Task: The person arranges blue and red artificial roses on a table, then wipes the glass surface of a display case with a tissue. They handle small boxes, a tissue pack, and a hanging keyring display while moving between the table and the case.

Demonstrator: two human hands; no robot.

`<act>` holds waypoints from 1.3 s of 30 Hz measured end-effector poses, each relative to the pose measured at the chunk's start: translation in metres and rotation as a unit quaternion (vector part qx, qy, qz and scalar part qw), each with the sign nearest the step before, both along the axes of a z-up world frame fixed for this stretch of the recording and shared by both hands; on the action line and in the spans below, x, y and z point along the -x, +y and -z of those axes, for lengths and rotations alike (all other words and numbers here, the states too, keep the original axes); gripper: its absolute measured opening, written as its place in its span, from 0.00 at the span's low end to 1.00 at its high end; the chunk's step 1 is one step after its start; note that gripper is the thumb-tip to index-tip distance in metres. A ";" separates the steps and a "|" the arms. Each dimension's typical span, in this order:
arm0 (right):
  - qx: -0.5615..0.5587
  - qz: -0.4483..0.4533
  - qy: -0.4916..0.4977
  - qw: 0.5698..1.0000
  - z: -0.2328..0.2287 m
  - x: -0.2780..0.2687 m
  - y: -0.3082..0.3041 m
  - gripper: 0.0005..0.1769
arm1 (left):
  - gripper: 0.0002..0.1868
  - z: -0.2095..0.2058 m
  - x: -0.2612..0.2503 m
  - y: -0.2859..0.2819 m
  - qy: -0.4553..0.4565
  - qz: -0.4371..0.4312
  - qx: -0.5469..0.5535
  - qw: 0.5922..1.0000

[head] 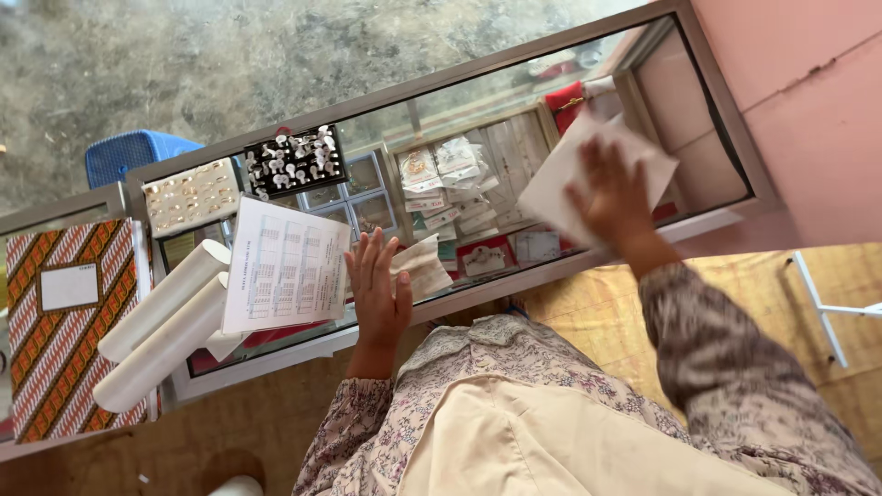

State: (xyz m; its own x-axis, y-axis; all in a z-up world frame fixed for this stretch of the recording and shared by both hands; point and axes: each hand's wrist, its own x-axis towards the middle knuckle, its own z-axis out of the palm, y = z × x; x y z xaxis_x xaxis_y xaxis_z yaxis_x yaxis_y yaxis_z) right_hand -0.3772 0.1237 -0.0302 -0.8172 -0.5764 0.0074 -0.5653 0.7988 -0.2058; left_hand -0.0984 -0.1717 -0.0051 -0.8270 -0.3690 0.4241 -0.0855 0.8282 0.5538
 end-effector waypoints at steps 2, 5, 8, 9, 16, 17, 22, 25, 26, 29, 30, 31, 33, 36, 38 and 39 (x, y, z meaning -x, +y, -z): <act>-0.026 0.081 -0.043 0.995 -0.004 0.035 -0.004 0.44 | 0.23 -0.003 0.003 0.000 -0.017 -0.016 0.008 1.000; -0.019 0.134 -0.054 0.989 0.005 0.058 -0.039 0.43 | 0.28 -0.009 0.009 0.004 -0.032 -0.033 0.017 0.999; 0.016 0.088 0.007 0.996 0.018 0.051 -0.072 0.42 | 0.32 -0.013 0.021 0.019 -0.017 -0.002 -0.014 1.000; 0.018 0.054 0.035 0.998 0.021 0.045 -0.081 0.43 | 0.33 -0.012 0.032 0.029 -0.011 0.016 -0.024 1.000; 0.049 -0.110 -0.020 0.993 0.025 -0.054 -0.024 0.45 | 0.35 0.003 0.086 0.107 -0.009 0.098 -0.047 0.994; 0.031 -0.095 -0.023 0.995 0.022 -0.051 -0.004 0.45 | 0.35 0.005 0.090 0.112 -0.014 0.092 -0.043 0.995; -0.056 0.066 0.019 0.996 0.006 0.026 0.081 0.46 | 0.34 0.014 0.106 0.113 -0.028 0.051 -0.033 0.998; -0.020 0.101 -0.022 0.994 0.007 0.084 0.090 0.46 | 0.35 0.018 0.108 0.110 -0.049 0.021 -0.041 0.998; -0.019 0.111 -0.022 0.993 0.010 0.103 0.083 0.46 | 0.35 0.018 0.107 0.111 -0.052 0.015 -0.040 0.998; -0.012 0.113 -0.011 0.993 0.012 0.161 0.055 0.46 | 0.34 0.017 0.106 0.113 -0.054 -0.005 -0.034 0.998; -0.009 0.108 -0.007 0.994 0.012 0.177 0.044 0.46 | 0.34 0.017 0.105 0.114 -0.053 -0.011 -0.033 0.998; -0.011 0.109 -0.009 0.994 0.011 0.194 0.035 0.46 | 0.34 0.016 0.105 0.115 -0.051 -0.018 -0.032 0.998; -0.015 0.111 -0.014 0.994 0.009 0.222 0.015 0.45 | 0.34 0.015 0.104 0.117 -0.026 -0.031 -0.017 0.999; -0.014 0.106 -0.012 0.994 -0.002 0.254 -0.010 0.44 | 0.32 0.012 0.102 0.122 -0.003 -0.043 -0.010 0.999; -0.017 0.133 -0.028 0.991 -0.010 0.260 -0.028 0.45 | 0.31 0.010 0.106 0.118 0.010 -0.044 -0.008 0.999; -0.025 0.149 -0.040 0.988 -0.010 0.256 -0.030 0.45 | 0.31 0.010 0.104 0.121 0.010 -0.042 -0.014 0.999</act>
State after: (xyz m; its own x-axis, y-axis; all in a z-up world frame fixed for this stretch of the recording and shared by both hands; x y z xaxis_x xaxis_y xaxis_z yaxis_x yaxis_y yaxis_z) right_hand -0.6332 0.0940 -0.0199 -0.9475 -0.3079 -0.0859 -0.2868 0.9376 -0.1967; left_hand -0.2027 -0.0508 -0.0152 -0.7844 -0.4485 0.4283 -0.1433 0.8030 0.5785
